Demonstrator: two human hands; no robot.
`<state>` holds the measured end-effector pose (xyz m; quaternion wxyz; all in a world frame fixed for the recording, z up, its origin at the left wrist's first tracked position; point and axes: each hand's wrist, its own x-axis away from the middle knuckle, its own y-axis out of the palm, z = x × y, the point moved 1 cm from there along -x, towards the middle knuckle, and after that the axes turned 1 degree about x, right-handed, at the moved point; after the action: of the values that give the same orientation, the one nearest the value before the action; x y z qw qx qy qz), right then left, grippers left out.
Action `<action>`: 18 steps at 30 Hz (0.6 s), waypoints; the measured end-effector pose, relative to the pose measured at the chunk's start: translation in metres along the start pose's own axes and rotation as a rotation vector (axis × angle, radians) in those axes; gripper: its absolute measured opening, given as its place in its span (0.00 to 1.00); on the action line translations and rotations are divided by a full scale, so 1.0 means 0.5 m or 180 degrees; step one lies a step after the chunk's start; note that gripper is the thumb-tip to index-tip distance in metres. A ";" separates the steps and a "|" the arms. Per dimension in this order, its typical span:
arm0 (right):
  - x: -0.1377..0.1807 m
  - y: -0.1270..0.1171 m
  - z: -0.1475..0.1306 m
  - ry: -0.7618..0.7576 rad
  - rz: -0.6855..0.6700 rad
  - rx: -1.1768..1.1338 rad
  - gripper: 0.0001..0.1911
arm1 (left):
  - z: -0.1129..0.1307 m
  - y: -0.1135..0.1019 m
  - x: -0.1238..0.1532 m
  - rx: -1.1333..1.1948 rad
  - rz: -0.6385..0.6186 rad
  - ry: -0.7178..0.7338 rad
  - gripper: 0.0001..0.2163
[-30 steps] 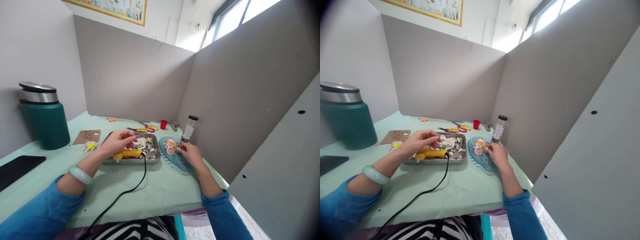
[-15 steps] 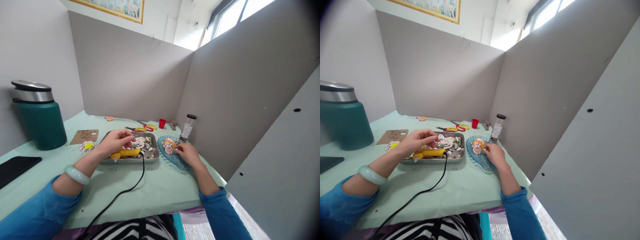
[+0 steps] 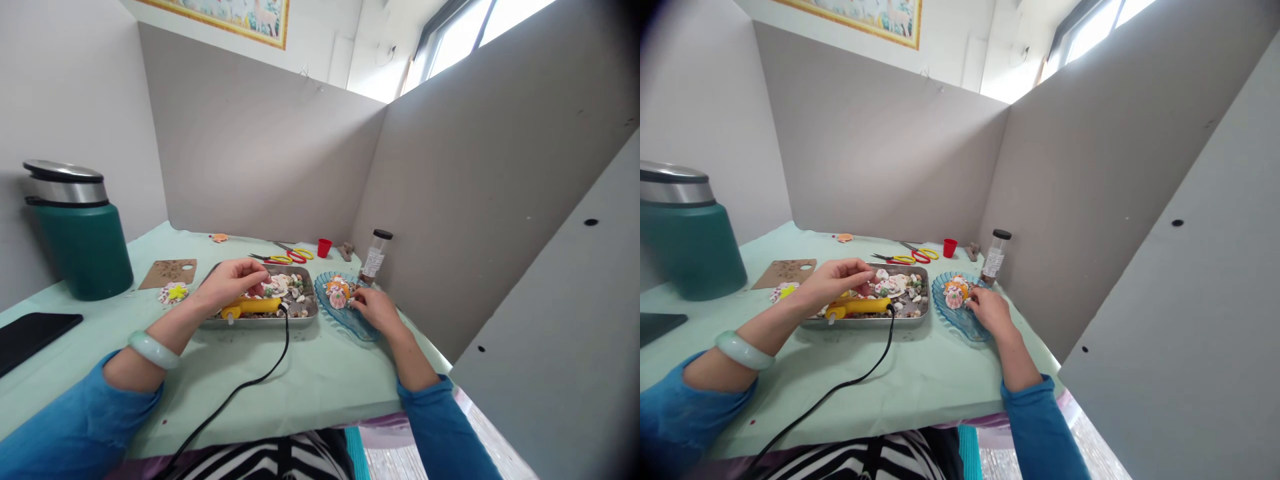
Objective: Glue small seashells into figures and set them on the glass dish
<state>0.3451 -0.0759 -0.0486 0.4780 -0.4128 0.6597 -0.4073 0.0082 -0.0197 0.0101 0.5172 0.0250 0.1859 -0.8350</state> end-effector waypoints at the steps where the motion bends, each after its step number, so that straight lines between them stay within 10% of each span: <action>1: 0.000 0.000 0.001 -0.0027 0.0028 -0.0022 0.08 | 0.000 0.000 0.000 0.0003 -0.0003 0.0011 0.16; 18: -0.004 0.006 0.008 0.0022 0.0133 -0.0276 0.08 | 0.006 0.001 0.002 0.0041 0.0002 0.0024 0.15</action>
<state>0.3492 -0.0738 -0.0516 0.4658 -0.4179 0.6868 -0.3697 0.0087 -0.0214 0.0124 0.5166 0.0316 0.1824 -0.8359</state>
